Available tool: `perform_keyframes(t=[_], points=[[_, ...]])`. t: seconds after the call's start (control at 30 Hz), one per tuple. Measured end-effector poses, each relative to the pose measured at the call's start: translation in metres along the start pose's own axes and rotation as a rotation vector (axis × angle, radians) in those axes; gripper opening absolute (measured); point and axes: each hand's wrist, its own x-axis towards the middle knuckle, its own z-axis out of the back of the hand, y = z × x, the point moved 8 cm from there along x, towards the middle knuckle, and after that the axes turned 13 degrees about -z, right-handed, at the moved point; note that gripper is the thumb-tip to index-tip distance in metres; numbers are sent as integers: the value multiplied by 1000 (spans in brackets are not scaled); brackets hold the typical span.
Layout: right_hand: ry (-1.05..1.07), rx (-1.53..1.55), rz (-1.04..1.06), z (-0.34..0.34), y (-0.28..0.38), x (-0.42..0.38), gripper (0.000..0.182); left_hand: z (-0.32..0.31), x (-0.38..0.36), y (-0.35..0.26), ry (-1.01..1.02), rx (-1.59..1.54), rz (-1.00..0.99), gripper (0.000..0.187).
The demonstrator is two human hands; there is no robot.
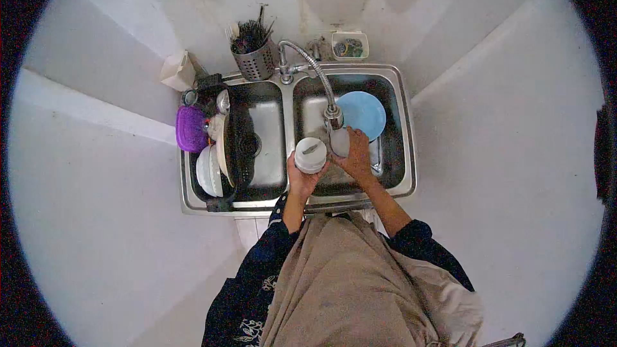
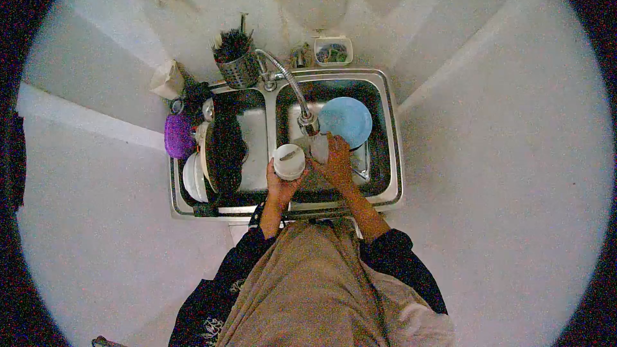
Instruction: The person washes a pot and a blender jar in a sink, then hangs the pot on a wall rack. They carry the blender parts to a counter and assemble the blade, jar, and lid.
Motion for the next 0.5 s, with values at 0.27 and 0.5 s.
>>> perform_keyframes(t=[0.27,0.5], points=[[-39,79,4,10,-2,-9,94,-6,5,-3,-59,-113,-13,55],[367,484,-512,-46,-84,-5,72,13,1,-13,-69,-260,-18,52]])
